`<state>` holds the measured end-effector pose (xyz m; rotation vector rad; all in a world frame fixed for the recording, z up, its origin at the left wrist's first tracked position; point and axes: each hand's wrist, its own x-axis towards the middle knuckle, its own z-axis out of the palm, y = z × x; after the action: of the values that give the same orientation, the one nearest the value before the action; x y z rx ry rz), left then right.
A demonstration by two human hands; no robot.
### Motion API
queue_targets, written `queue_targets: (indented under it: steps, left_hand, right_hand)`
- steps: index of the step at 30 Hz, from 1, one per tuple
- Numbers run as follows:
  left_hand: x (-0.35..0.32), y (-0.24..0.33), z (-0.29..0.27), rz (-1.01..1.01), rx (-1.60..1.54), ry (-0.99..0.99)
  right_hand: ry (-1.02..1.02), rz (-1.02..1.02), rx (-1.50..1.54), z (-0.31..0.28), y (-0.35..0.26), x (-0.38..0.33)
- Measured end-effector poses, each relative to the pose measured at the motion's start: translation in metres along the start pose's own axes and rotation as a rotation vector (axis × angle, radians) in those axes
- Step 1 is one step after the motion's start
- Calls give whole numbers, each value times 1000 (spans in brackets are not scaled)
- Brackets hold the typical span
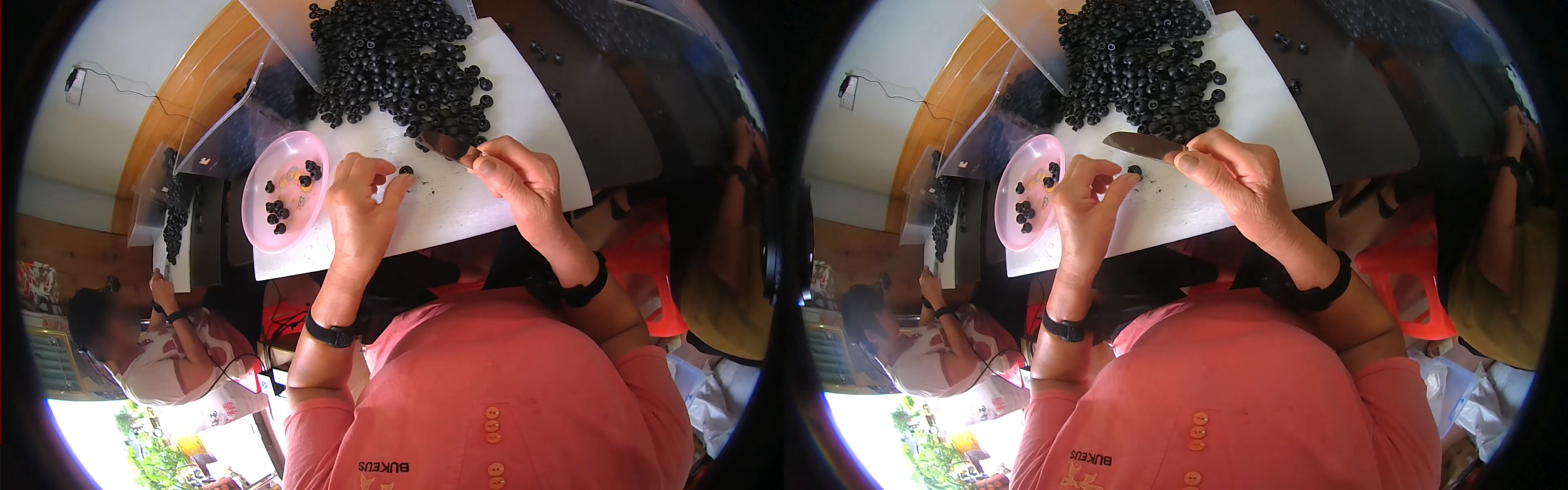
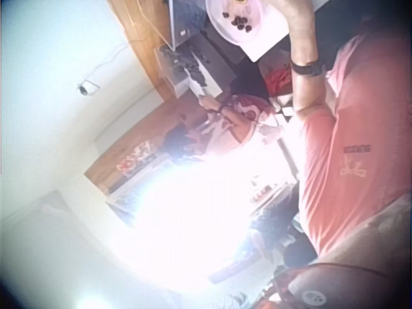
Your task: Using a small knife to manually process or trim small black components at a workstation.
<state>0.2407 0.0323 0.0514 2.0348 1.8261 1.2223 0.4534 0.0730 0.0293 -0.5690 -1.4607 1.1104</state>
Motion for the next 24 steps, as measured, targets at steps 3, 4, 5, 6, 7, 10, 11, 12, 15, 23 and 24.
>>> queue_targets:
  steps: [3, 4, 5, 6, 7, 10, 11, 12, 15, 23, 24]
  left_hand:
    - [8, 0, 10, 102, 122, 41]
    - [10, -3, 13, 125, 180, 20]
    - [10, -4, 14, 149, 239, -1]
    - [10, -6, 15, 150, 235, -3]
    - [11, -8, 14, 189, 286, 9]
    - [9, -11, 16, 269, 405, 16]
    - [9, -12, 17, 311, 473, 11]
    - [10, -13, 17, 309, 475, 14]
    - [10, -20, 13, 313, 463, -17]
    - [-9, -4, 5, -349, -838, -146]
    - [-11, -3, 6, -348, -841, -145]
  right_hand:
    - [-2, -13, -26, 1, -1, 0]
    - [-10, -10, -38, 1, -1, 0]
    - [-13, -12, -39, 1, 0, 0]
    - [-13, -6, -51, 1, 2, -1]
    - [-13, -1, -61, 1, 3, -1]
    - [-7, -36, -83, 3, 2, 1]
    - [-8, -36, -83, 3, 4, 1]
    - [-12, -23, -100, 3, 6, 1]
    - [-11, -1, -176, 8, 3, 4]
    - [-2, 19, -460, 15, 0, 6]
    - [-5, 12, -496, 16, -1, 6]
